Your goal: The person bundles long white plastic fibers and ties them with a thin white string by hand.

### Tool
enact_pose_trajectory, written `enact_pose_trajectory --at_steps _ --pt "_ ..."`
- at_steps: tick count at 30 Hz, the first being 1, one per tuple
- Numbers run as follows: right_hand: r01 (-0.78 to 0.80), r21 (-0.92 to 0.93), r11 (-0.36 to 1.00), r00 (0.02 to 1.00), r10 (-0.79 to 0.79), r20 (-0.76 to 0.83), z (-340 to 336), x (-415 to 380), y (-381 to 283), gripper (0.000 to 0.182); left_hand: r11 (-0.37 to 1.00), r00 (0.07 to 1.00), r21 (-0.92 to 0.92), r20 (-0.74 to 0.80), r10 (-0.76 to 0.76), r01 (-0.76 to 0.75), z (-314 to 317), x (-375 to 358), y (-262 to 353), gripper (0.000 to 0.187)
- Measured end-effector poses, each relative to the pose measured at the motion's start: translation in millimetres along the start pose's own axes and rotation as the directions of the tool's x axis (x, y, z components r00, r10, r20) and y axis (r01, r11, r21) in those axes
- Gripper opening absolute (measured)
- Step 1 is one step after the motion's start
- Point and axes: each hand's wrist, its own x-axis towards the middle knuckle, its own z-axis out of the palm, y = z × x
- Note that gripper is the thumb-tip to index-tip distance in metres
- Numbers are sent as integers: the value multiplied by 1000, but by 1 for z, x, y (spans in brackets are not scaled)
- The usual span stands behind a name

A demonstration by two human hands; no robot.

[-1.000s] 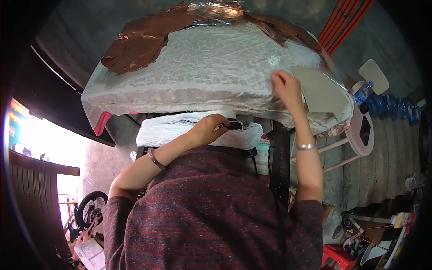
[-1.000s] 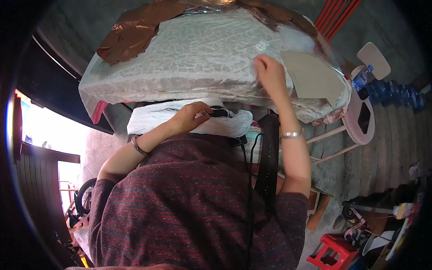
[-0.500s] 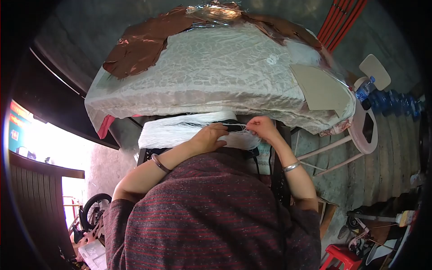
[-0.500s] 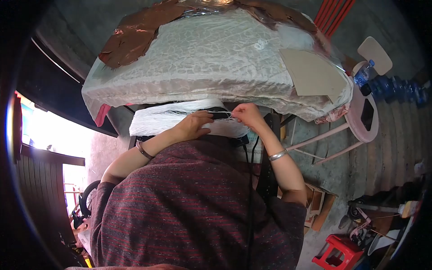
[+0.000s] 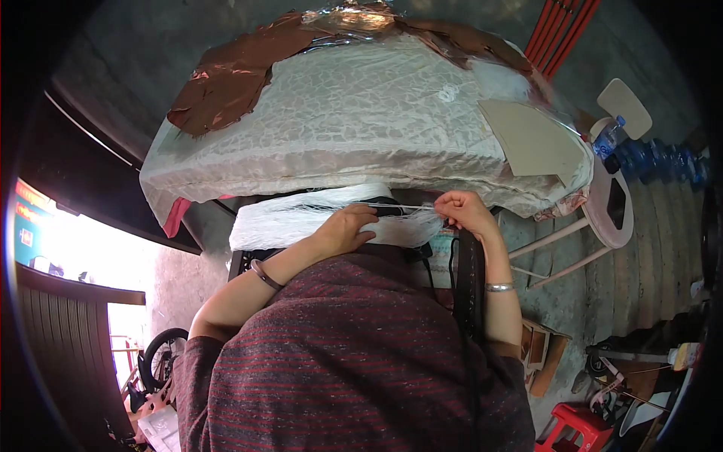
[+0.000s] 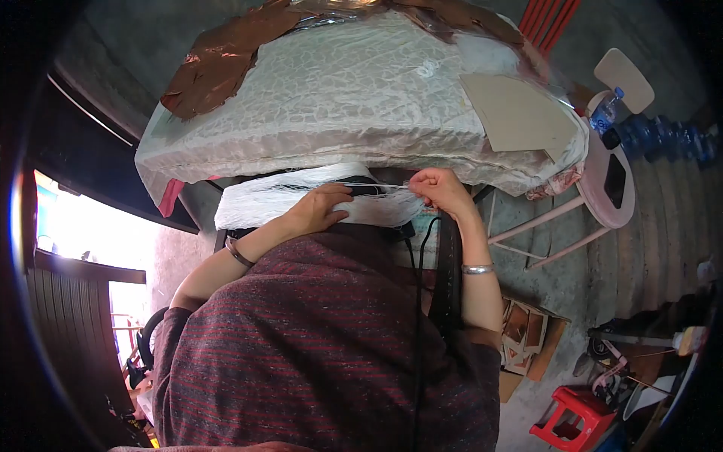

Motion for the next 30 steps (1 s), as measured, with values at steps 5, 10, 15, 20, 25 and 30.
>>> enact_pose_trajectory --at_steps 5,10,15,20,25,30 --pt "41 -305 952 982 17 186 -1 7 18 12 979 982 -130 -88 -167 155 -9 6 10 20" --pt "98 -545 833 980 16 200 9 10 18 14 991 986 -30 -105 -131 128 -9 29 -13 14" --pt "151 -575 804 976 -212 -41 10 19 36 15 988 995 123 11 -95 93 -3 40 -12 10" --pt "252 -549 797 896 -406 -179 48 33 15 21 982 994 167 46 -97 89 0 46 -9 8" --pt "304 -429 851 923 -375 -90 58 47 30 17 990 997 120 13 -80 78 -5 38 -6 10" --pt "-14 165 986 1000 14 2 53 33 16 14 988 983 41 -114 -146 152 -18 38 5 17"
